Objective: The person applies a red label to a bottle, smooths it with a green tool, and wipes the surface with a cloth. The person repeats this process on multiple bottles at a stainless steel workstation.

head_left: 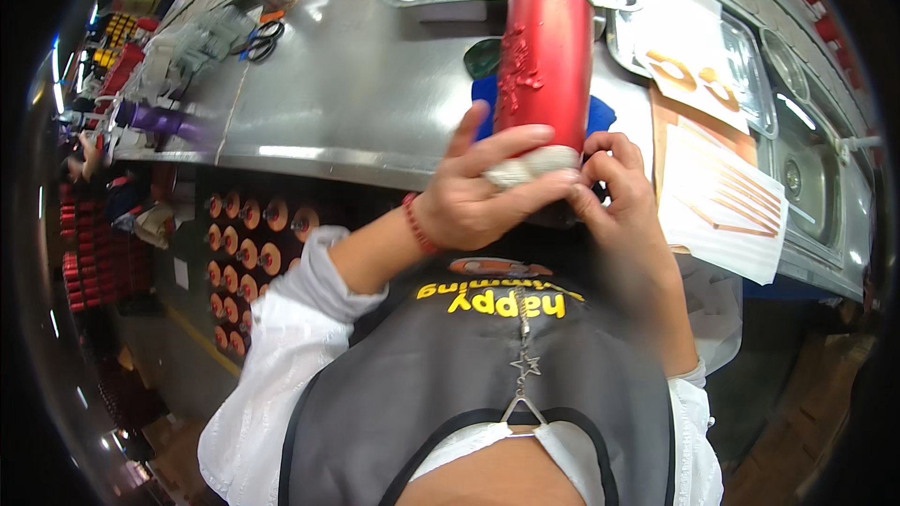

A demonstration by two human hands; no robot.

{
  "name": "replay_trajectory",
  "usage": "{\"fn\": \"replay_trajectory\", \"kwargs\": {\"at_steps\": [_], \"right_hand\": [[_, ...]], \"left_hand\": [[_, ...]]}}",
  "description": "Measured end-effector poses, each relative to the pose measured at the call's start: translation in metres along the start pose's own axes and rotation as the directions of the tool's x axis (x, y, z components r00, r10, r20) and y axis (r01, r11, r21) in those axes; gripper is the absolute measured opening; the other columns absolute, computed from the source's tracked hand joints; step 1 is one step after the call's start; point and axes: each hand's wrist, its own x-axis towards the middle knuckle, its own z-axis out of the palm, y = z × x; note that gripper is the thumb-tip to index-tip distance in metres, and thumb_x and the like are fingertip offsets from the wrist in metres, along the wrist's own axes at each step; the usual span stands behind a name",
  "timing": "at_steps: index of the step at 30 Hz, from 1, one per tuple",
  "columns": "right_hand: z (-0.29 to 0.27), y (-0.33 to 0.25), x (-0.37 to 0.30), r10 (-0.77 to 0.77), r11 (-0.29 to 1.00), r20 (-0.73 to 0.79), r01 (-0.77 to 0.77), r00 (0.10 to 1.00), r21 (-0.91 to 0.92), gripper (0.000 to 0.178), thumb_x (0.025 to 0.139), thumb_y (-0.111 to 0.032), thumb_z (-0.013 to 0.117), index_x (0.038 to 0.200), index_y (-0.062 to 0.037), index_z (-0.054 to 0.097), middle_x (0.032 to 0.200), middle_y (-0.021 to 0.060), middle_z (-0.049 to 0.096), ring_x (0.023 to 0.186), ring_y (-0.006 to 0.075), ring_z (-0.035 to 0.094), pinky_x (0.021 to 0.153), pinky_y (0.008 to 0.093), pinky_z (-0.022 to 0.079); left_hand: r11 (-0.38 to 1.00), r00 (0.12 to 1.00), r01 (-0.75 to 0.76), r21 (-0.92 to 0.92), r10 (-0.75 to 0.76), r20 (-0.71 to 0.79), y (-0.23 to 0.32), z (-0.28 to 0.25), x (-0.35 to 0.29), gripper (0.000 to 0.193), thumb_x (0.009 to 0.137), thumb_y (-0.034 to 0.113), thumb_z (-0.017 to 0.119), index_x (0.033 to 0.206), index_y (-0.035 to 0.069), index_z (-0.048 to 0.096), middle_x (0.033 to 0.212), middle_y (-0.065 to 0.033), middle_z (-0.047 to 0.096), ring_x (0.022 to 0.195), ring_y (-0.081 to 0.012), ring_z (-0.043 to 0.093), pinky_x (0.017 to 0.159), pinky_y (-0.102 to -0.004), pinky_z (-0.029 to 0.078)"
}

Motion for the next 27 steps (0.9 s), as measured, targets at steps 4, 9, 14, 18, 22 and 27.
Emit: {"fn": "replay_trajectory", "kwargs": {"at_steps": [4, 9, 14, 18, 22, 27], "right_hand": [[-0.003, 0.001, 0.004, -0.081, 0.997, -0.019, 0.081, 0.997, -0.001, 0.021, 0.080, -0.007, 0.076, 0.078, -0.0042, 0.055, 0.107, 0.0142, 0.054, 0.104, 0.0340, 0.051, 0.092, 0.0423, 0.043], [0.000, 0.005, 0.005, -0.115, 0.993, -0.041, 0.115, 0.992, -0.018, 0.024, 0.083, -0.007, 0.076, 0.079, -0.0041, 0.052, 0.109, 0.0145, 0.055, 0.106, 0.0345, 0.051, 0.093, 0.0424, 0.043], [-0.023, 0.005, -0.002, -0.105, 0.994, 0.067, 0.102, 0.992, 0.042, 0.010, 0.088, -0.006, 0.072, 0.089, -0.0028, 0.062, 0.114, 0.0130, 0.058, 0.114, 0.0319, 0.054, 0.099, 0.0404, 0.044], [-0.076, 0.026, 0.005, -0.009, 0.995, -0.069, 0.002, 0.998, -0.103, 0.021, 0.092, 0.008, 0.057, 0.106, -0.0012, 0.069, 0.117, 0.0100, 0.060, 0.107, 0.0220, 0.060, 0.085, 0.0299, 0.050], [-0.124, 0.045, 0.042, -0.060, 0.963, -0.114, 0.028, 0.992, -0.268, 0.025, 0.094, 0.007, 0.054, 0.111, 0.0008, 0.071, 0.112, 0.0089, 0.062, 0.099, 0.0192, 0.061, 0.081, 0.0277, 0.048], [-0.113, 0.072, 0.174, -0.128, 0.882, 0.025, 0.125, 0.991, -0.455, 0.030, 0.091, 0.001, 0.054, 0.115, -0.0015, 0.072, 0.111, 0.0159, 0.064, 0.109, 0.0329, 0.058, 0.096, 0.0407, 0.047]], "left_hand": [[0.941, 0.945, 0.327, -0.084, -0.326, 0.024, 0.002, -0.009, -0.052, 0.045, 0.083, -0.004, 0.066, 0.126, 0.007, 0.070, 0.120, -0.0135, 0.073, 0.134, -0.0314, 0.054, 0.124, -0.0536, 0.014], [0.997, 1.000, 0.016, 0.077, -0.017, 0.018, -0.006, -0.011, -0.027, 0.034, 0.084, 0.004, 0.073, 0.116, 0.015, 0.076, 0.118, -0.0097, 0.073, 0.134, -0.0275, 0.052, 0.125, -0.0547, 0.014], [0.972, 0.966, -0.230, 0.042, 0.223, 0.129, -0.020, -0.012, 0.017, 0.033, 0.083, 0.018, 0.072, 0.115, 0.026, 0.074, 0.112, 0.0065, 0.071, 0.121, -0.0168, 0.056, 0.125, -0.0541, 0.019], [0.945, 0.922, -0.324, -0.048, 0.326, 0.209, -0.018, 0.001, 0.032, 0.026, 0.085, 0.019, 0.066, 0.110, 0.023, 0.069, 0.108, 0.0049, 0.070, 0.123, -0.0146, 0.057, 0.124, -0.0619, 0.018], [0.927, 0.881, -0.360, -0.110, 0.376, 0.287, -0.012, 0.002, 0.044, 0.026, 0.088, 0.015, 0.058, 0.111, 0.019, 0.067, 0.092, 0.0049, 0.066, 0.124, -0.0126, 0.057, 0.123, -0.0672, 0.011], [0.961, 0.977, 0.206, -0.186, -0.191, 0.097, -0.016, -0.003, 0.012, 0.063, 0.083, 0.024, 0.073, 0.142, 0.015, 0.053, 0.140, -0.0080, 0.056, 0.135, -0.0300, 0.044, 0.123, -0.0606, 0.012]]}}
